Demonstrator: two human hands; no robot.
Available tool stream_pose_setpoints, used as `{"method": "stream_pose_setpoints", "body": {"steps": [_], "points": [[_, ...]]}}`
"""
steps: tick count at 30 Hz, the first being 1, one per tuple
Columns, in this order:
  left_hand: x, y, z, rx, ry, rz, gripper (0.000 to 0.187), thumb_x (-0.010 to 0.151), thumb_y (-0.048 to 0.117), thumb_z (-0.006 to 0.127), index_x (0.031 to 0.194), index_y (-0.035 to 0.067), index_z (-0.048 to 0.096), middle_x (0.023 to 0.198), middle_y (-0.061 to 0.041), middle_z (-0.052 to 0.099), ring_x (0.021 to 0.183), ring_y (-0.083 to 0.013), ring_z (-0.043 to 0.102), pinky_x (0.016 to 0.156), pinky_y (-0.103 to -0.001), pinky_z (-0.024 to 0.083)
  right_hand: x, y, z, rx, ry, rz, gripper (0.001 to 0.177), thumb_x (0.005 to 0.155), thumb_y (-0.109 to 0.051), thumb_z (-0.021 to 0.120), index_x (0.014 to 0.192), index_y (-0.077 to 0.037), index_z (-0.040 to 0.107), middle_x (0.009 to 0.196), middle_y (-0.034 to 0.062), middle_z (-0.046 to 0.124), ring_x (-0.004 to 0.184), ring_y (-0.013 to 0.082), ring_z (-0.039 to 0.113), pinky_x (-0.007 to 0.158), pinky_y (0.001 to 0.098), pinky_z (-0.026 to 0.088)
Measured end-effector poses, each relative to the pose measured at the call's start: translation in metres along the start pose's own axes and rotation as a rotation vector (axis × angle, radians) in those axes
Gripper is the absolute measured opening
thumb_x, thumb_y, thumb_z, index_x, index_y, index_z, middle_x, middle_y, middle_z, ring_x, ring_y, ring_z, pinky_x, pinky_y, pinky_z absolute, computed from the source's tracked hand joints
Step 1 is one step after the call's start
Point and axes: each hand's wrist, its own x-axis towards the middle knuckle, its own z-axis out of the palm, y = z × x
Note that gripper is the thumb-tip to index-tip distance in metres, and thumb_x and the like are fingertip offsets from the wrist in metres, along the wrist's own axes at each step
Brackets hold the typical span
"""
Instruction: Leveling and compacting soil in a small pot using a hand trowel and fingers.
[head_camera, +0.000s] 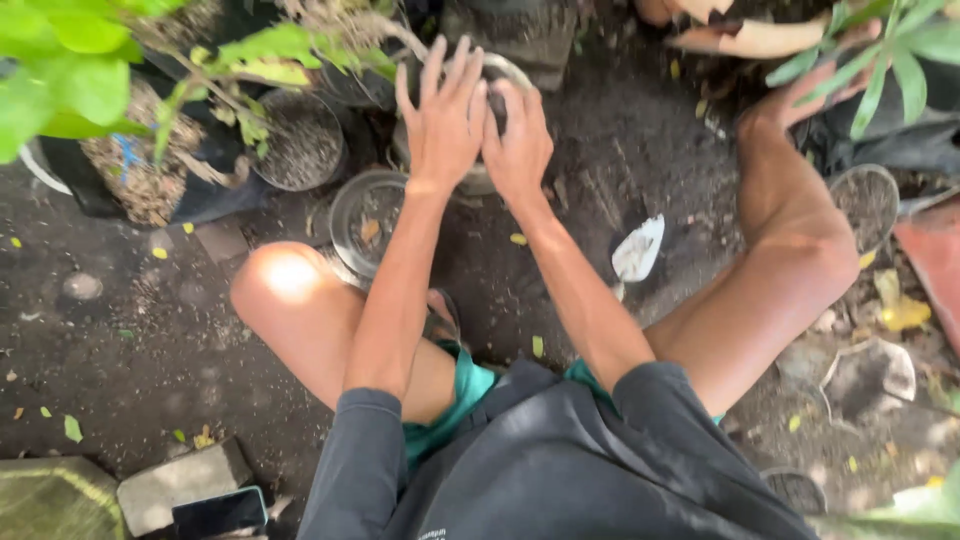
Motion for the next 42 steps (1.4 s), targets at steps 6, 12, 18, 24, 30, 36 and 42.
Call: {"method": "stream_pose_setpoints", "body": {"steps": [6,12,18,24,30,36,42], "points": [[-0.002,-0.022,0.018,0.274,-0.142,-0.015,0.054,0.114,0.032,0.047,0.162,0.009,0.044,0.17,0.002,0.018,0.156,-0.0154,0.023,0.122,-0.06,0.01,-0.007,0.001,-0.007,0.297,-0.051,-0.053,0.041,0.093,-0.005,0.064,0.134,-0.01,0.06,0.122,0.0101,0.052,0.112,0.0275,0.055,0.101,0.0363,0.047],[0.034,-0.02,0.021,0.371,0.057,0.189,0.047,0.086,0.014,0.075,0.131,0.001,0.068,0.147,-0.017,0.053,0.142,-0.0324,0.037,0.118,-0.058,0.019,-0.023,0.009,-0.003,0.296,-0.034,-0.05,0.065,0.087,-0.008,0.067,0.149,-0.009,0.049,0.143,0.013,0.054,0.126,0.0321,0.051,0.114,0.042,0.039],[0.058,-0.044,0.055,0.554,-0.28,0.155,0.026,0.099,0.025,0.061,0.083,0.014,0.079,0.074,-0.011,0.076,0.11,-0.0319,0.064,0.12,-0.061,0.002,-0.034,0.008,-0.004,0.351,-0.004,-0.047,0.058,0.092,-0.01,0.068,0.147,-0.006,0.05,0.147,0.0133,0.053,0.135,0.0314,0.051,0.12,0.0427,0.039],[0.032,-0.045,0.06,0.534,-0.244,0.19,0.04,0.106,0.041,0.057,0.14,0.021,0.067,0.127,-0.008,0.073,0.136,-0.033,0.051,0.123,-0.064,-0.013,-0.042,0.024,0.003,0.134,-0.032,0.038,0.038,0.109,-0.025,0.05,0.143,-0.009,0.061,0.154,0.0048,0.053,0.144,0.02,0.047,0.127,0.0446,0.021],[0.019,-0.037,0.04,0.43,-0.259,0.25,0.051,0.104,0.031,0.047,0.147,0.004,0.056,0.15,-0.013,0.059,0.152,-0.0251,0.037,0.124,-0.062,-0.017,-0.039,0.028,0.005,0.115,-0.106,0.017,0.043,0.106,-0.026,0.061,0.148,-0.018,0.06,0.165,0.0082,0.04,0.157,0.0266,0.032,0.126,0.0471,0.022],[0.029,-0.013,-0.005,0.136,-0.276,0.279,0.047,0.106,0.017,0.048,0.146,-0.006,0.054,0.154,-0.017,0.055,0.149,-0.0262,0.04,0.127,-0.047,0.002,-0.019,0.019,-0.026,0.671,-0.045,0.265,0.045,0.108,-0.03,0.048,0.137,0.001,0.061,0.146,0.0151,0.06,0.144,0.0283,0.049,0.123,0.0407,0.035],[-0.006,-0.004,-0.012,0.129,-0.552,0.346,0.107,0.093,0.081,0.045,0.161,0.0,0.03,0.17,-0.016,0.023,0.158,-0.0274,0.013,0.127,-0.049,0.006,0.0,0.068,-0.007,0.871,0.064,0.41,0.046,0.1,0.001,0.058,0.146,-0.005,0.05,0.136,0.0161,0.065,0.119,0.024,0.064,0.108,0.0353,0.05]]}}
